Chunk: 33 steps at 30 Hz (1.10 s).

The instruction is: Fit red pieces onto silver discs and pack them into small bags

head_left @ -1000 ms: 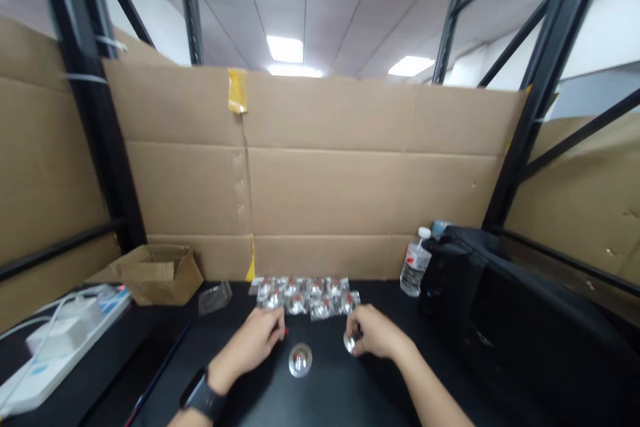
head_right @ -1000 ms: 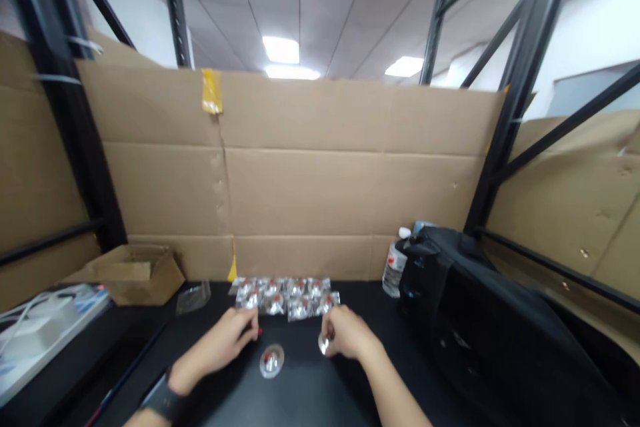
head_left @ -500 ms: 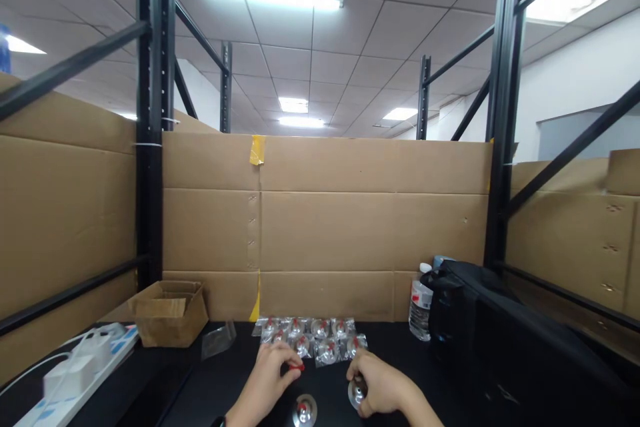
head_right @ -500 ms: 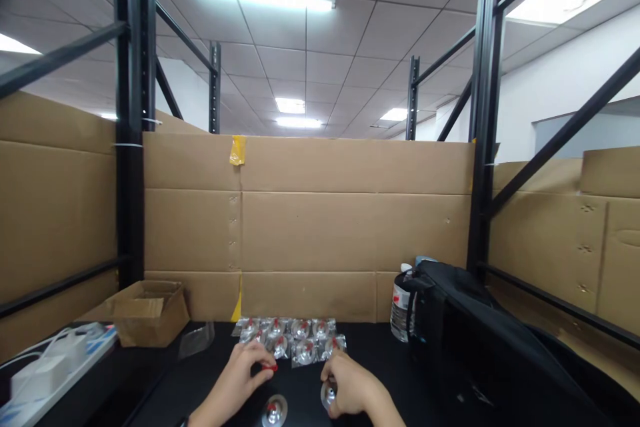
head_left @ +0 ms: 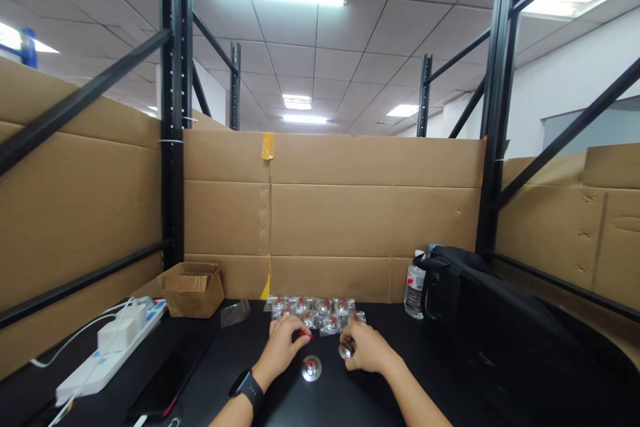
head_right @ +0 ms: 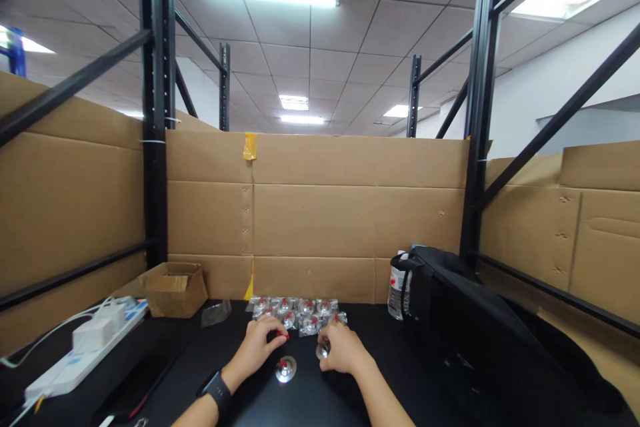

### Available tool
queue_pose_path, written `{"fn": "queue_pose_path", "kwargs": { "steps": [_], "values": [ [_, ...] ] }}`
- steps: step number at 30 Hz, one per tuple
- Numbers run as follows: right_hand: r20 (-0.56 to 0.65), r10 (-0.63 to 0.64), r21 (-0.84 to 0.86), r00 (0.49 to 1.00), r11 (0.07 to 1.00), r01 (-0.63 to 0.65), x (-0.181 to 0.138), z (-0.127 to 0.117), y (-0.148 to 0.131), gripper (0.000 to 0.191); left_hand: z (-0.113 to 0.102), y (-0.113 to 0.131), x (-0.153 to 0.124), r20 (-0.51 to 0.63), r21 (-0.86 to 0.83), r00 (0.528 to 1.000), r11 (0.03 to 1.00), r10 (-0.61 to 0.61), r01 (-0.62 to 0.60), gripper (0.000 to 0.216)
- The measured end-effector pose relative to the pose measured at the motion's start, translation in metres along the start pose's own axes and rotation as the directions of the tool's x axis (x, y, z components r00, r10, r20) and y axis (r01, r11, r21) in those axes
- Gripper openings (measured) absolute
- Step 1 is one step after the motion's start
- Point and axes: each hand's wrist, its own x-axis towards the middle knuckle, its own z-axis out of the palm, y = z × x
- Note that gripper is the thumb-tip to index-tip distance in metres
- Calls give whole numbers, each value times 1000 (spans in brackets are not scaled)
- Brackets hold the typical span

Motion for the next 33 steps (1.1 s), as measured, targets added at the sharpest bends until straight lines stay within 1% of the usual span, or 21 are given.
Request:
{"fn": "queue_pose_path", "kwargs": {
  "steps": [3,5,7,9,12,16,18,20,21,22,24,27,29,30,33],
  "values": [
    [9,0,-10,1000,1000,0,3,-4,-3,52,-5,17,6,-50,-52,998,998,41,-43,15],
    [32,-1,-9,999,1000,1,7,-10,-7,49,-11,27,12,-72,-25,996,998,47,-49,17],
    [67,-25,-4,997,1000,25,12,-15,-9,42,-16,30,16,-76,16,997,999,31,-29,16],
    [88,-63,21,994,998,61,17,-17,-9,38,-16,24,15,-64,8,998,1000,11,-11,15],
    [86,-73,61,994,996,67,22,-10,-4,40,-10,9,7,-26,-14,1000,1000,-13,13,14],
    [42,-107,139,993,985,100,20,3,5,38,1,-5,0,58,-54,998,998,-6,10,13],
    [-26,-186,183,982,965,188,20,7,7,34,6,-9,3,68,-65,997,998,-19,23,14],
    [-94,-236,263,967,931,253,22,10,7,29,9,-12,7,79,-77,996,996,-41,47,15],
    [-134,-222,327,966,910,255,24,11,6,30,11,-13,9,88,-84,995,995,-39,46,15],
    [-187,-182,403,965,882,245,26,12,4,33,13,-14,9,72,-84,997,996,-3,9,15],
    [-252,-126,565,959,786,252,28,15,-4,41,15,-13,9,52,-110,998,993,47,-41,13],
    [-277,-113,725,954,628,284,27,19,-20,49,17,-8,8,14,-173,997,982,81,-77,17],
    [-297,-127,772,946,552,316,25,21,-31,50,17,-5,8,-11,-208,997,975,81,-82,21],
    [-309,-133,782,942,528,331,24,22,-36,50,17,-4,9,-19,-224,997,971,79,-81,23],
    [-347,-132,780,929,510,364,22,24,-46,48,17,-2,11,-32,-277,996,957,79,-85,24]
  ]
}}
